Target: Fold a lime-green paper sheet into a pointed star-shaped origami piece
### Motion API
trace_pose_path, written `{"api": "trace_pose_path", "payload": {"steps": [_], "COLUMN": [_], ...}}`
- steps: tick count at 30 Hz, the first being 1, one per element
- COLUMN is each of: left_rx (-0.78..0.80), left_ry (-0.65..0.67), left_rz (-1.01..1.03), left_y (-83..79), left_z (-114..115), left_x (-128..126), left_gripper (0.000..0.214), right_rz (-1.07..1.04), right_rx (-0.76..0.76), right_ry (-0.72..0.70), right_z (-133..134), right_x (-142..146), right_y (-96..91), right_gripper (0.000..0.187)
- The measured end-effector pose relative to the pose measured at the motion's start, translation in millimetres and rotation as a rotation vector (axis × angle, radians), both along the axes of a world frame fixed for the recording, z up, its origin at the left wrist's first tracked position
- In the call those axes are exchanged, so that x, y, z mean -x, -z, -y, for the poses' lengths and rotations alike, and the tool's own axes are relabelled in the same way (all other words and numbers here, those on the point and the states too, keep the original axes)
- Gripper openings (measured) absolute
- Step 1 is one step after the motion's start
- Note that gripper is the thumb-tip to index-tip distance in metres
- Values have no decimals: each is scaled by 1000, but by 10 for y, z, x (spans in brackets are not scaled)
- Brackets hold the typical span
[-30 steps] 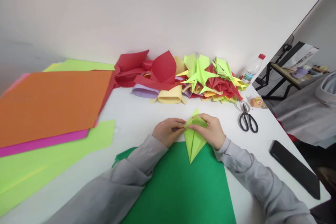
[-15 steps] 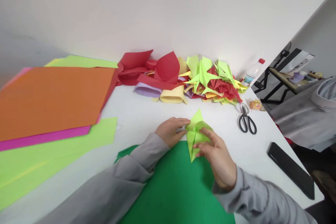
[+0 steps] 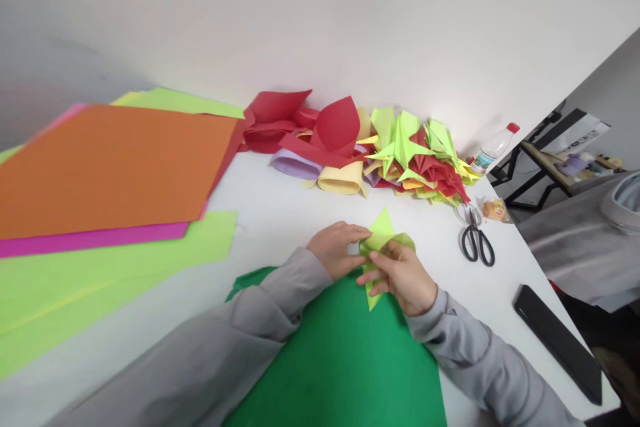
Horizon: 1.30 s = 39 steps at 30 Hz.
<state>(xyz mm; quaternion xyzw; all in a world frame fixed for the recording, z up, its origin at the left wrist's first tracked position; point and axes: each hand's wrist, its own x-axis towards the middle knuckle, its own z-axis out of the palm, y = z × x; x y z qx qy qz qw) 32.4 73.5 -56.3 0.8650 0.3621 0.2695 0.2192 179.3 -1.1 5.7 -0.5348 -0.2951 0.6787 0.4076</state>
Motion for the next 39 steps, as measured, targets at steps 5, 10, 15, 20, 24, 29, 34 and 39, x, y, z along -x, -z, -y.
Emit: {"api": "trace_pose_path", "payload": {"steps": [5,10,15,20,24,29,34,39], "left_rx": [-14,-16,-15,-16,-34,-86,-153,-184], "left_ry": [-33,-44,-43,-43,-1,54,86,137], "left_rz": [0,-13,-26,-36,-35,-26,-12,-9], "left_y": [17,-7,-35,-7,6,40,53,-6], "left_z": [10,31,39,28,29,25,34,74], "left_x": [-20,-29,-36,-40,-32,-30,-39,-14], "left_gripper": [44,45,45,44,44,51,51,45], "right_rz": [-61,-66,-31,49,110,259,647,964], "right_rx": [19,53,92,95,135,36,-242,-376], "right_ry": [56,105,77,68,34,-44,-122,-112], "right_z": [-67,-74,-69,-71,-56,-9,19,30], "right_x": [-4,-14,9,26,14,-36,-141,-208], "right_y": [46,49,-21,-76,-103,-69,35,39], "right_gripper": [24,30,27,18,15,29,21,25]}}
